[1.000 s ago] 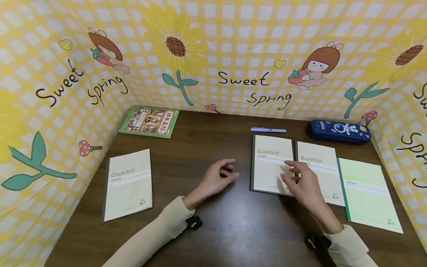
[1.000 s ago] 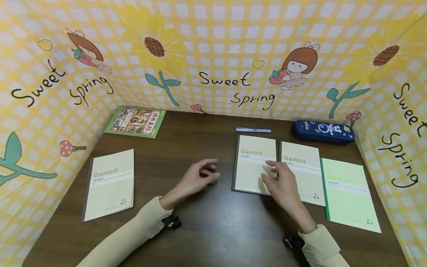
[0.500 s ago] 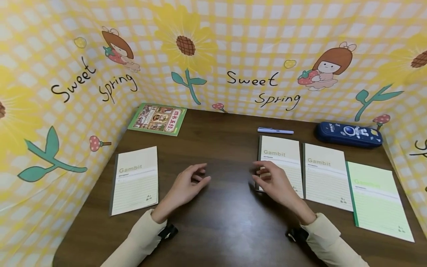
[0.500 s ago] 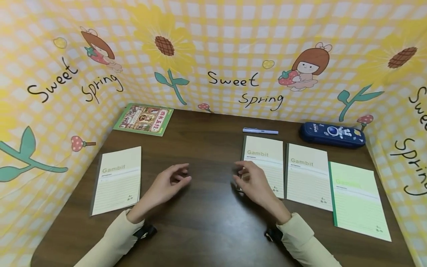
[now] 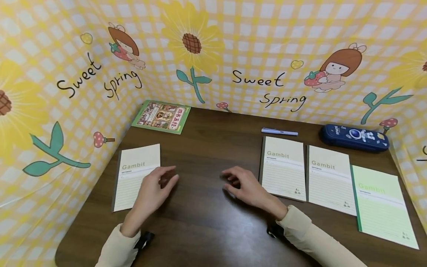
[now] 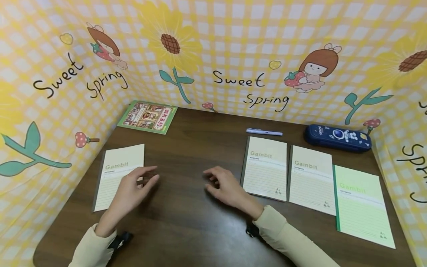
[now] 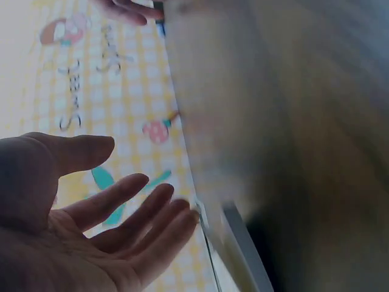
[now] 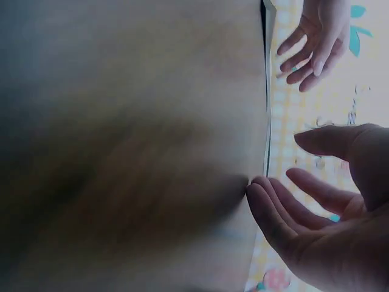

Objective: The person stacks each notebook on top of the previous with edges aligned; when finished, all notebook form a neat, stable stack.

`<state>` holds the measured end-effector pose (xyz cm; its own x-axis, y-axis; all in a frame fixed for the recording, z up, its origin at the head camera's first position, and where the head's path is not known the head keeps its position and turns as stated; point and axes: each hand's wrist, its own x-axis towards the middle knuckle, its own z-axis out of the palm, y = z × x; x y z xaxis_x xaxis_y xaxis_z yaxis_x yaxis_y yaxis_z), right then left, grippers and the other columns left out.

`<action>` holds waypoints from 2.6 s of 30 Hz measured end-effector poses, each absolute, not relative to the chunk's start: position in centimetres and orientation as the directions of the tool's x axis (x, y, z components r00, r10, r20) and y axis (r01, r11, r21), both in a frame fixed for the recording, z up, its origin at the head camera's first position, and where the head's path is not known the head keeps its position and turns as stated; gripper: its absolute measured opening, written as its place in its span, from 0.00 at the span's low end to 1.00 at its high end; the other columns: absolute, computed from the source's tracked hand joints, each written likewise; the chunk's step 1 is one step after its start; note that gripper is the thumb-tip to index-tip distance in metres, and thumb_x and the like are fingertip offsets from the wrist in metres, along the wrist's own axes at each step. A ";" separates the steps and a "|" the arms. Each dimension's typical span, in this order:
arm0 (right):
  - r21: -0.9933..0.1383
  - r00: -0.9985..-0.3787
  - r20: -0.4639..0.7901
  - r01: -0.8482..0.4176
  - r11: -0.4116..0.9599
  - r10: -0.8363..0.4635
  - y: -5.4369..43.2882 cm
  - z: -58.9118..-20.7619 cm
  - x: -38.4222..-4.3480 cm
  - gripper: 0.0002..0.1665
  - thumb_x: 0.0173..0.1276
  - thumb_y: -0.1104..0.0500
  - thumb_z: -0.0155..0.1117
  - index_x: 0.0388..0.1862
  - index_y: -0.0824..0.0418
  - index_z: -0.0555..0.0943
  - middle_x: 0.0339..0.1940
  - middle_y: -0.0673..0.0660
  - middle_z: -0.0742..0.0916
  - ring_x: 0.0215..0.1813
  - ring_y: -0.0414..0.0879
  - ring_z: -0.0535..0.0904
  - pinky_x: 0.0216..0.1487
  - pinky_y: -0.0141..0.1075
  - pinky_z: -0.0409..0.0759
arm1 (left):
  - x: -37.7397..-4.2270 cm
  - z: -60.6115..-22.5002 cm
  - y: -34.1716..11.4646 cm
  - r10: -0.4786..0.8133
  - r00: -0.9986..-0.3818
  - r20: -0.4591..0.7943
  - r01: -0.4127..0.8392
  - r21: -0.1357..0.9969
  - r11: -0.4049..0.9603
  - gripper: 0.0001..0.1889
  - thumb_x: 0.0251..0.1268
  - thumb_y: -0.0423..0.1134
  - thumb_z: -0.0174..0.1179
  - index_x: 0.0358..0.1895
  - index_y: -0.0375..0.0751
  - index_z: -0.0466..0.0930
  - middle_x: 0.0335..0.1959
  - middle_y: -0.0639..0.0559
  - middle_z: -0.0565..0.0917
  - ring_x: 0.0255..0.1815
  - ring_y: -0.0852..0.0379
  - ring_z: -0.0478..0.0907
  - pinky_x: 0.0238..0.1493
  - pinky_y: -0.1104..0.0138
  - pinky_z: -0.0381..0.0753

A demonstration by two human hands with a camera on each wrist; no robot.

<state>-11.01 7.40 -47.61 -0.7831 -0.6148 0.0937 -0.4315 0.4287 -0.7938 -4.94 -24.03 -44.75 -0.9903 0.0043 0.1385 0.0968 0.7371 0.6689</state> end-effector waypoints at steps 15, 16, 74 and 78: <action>-0.666 -0.499 -0.007 -0.644 0.376 -0.867 -2.1 -47.0 -10.3 0.25 0.77 0.55 0.65 0.70 0.58 0.78 0.61 0.54 0.84 0.60 0.45 0.83 0.64 0.34 0.80 | -1.2 -45.4 -30.0 -0.095 -0.986 0.136 -0.006 0.546 0.838 0.26 0.72 0.42 0.67 0.65 0.26 0.78 0.70 0.19 0.72 0.73 0.18 0.64 0.69 0.28 0.63; -0.654 -0.488 -0.004 -0.659 0.371 -0.873 -2.8 -47.0 -10.2 0.26 0.76 0.55 0.66 0.70 0.58 0.78 0.60 0.54 0.84 0.59 0.44 0.82 0.63 0.32 0.80 | -1.1 -45.4 -30.3 -0.096 -0.987 0.132 -0.010 0.541 0.841 0.26 0.72 0.42 0.67 0.65 0.26 0.78 0.70 0.18 0.71 0.72 0.18 0.64 0.68 0.28 0.63; -0.463 -0.443 -0.189 -0.747 0.477 -0.877 4.2 -47.1 -7.6 0.43 0.81 0.41 0.56 0.86 0.53 0.56 0.89 0.48 0.57 0.88 0.49 0.52 0.86 0.54 0.57 | -2.6 -46.2 -21.6 0.212 -0.975 -0.063 0.175 0.362 0.915 0.40 0.68 0.53 0.70 0.78 0.39 0.68 0.79 0.22 0.60 0.75 0.21 0.62 0.70 0.32 0.68; -0.482 -0.484 -0.172 -0.718 0.501 -0.858 6.3 -47.2 -7.5 0.42 0.81 0.41 0.58 0.86 0.54 0.58 0.88 0.49 0.59 0.88 0.52 0.54 0.84 0.57 0.59 | -3.1 -46.3 -20.0 0.255 -0.961 -0.109 0.193 0.396 0.898 0.40 0.70 0.54 0.68 0.80 0.42 0.66 0.82 0.24 0.54 0.79 0.21 0.57 0.72 0.31 0.66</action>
<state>-7.53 6.29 -47.18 -0.4837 -0.8582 -0.1717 -0.7184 0.5014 -0.4821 -3.12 -20.05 -46.31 -0.9608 0.2546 -0.1095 0.1926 0.8976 0.3964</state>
